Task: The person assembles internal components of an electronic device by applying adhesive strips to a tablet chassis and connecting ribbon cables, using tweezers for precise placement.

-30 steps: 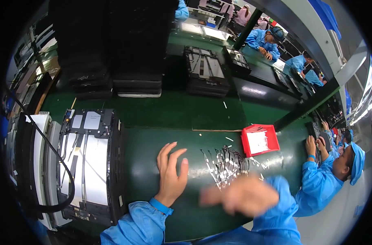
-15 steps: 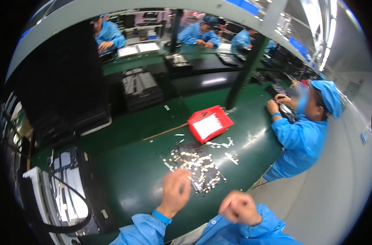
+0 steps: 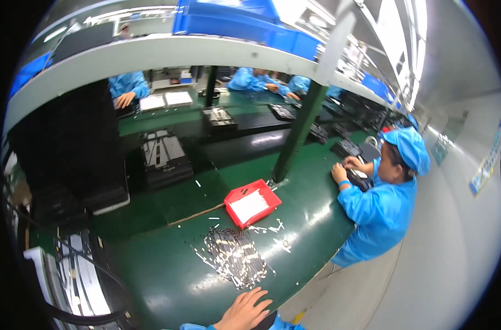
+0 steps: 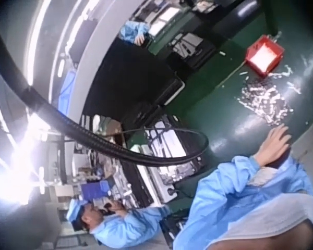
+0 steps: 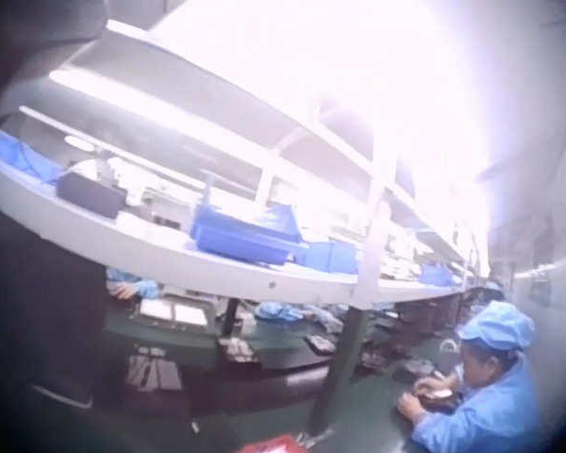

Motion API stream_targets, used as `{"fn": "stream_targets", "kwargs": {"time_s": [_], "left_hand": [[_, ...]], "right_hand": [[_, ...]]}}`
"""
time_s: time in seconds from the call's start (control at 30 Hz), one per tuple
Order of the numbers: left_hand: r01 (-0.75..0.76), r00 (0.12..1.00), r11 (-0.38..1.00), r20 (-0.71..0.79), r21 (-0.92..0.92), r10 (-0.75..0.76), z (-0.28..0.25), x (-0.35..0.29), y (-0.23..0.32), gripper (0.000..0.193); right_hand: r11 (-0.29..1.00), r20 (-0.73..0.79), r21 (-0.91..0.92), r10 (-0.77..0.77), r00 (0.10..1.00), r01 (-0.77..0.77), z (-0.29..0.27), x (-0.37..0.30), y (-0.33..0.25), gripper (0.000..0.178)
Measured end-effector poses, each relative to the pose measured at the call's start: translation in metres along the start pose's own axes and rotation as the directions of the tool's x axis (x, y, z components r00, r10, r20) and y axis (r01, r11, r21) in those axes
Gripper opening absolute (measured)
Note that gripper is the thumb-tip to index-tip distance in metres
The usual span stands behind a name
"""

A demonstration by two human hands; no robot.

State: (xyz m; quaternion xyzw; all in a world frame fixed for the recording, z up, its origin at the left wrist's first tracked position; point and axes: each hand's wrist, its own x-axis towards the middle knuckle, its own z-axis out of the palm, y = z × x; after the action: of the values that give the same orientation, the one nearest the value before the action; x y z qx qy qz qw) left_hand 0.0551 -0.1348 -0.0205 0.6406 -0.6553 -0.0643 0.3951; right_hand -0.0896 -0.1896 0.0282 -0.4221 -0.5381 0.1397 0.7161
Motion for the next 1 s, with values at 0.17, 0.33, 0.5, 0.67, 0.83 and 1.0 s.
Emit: {"fn": "stream_targets", "kwargs": {"time_s": [0.17, 0.33, 0.5, 0.67, 0.83, 1.0], "left_hand": [[-0.019, 0.998, 0.999, 0.06, 0.045, 0.016, 0.008, -0.005, -0.009, 0.03], [0.043, 0.999, 0.996, -0.002, 0.078, -0.042, 0.007, 0.001, -0.012, 0.034], [0.165, 0.985, 0.969, -0.089, 0.185, -0.151, 0.018, 0.01, -0.008, 0.035], [0.243, 0.948, 0.94, -0.264, 0.24, -0.177, 0.025, 0.019, -0.003, 0.018], [0.096, 0.993, 0.972, -0.092, 0.215, -0.078, 0.04, 0.034, 0.002, 0.021], [0.096, 0.995, 0.962, 0.011, 0.257, -0.102, 0.041, 0.049, 0.004, 0.043]], "right_hand": [[0.968, 0.031, 0.235, 0.079, 0.996, -0.084, 0.007, -0.032, -0.028, 0.025], [0.898, 0.063, 0.421, 0.112, 0.992, -0.128, -0.002, -0.06, -0.044, 0.023], [0.847, 0.092, 0.511, 0.12, 0.989, -0.15, -0.015, -0.092, -0.064, 0.021], [0.846, 0.002, 0.517, 0.149, 0.989, -0.129, -0.007, -0.13, -0.081, 0.02], [0.849, -0.126, 0.526, 0.135, 0.983, -0.049, 0.014, -0.156, -0.087, 0.02], [0.862, -0.226, 0.507, 0.114, 0.967, 0.017, 0.023, -0.166, -0.085, 0.019]]}}
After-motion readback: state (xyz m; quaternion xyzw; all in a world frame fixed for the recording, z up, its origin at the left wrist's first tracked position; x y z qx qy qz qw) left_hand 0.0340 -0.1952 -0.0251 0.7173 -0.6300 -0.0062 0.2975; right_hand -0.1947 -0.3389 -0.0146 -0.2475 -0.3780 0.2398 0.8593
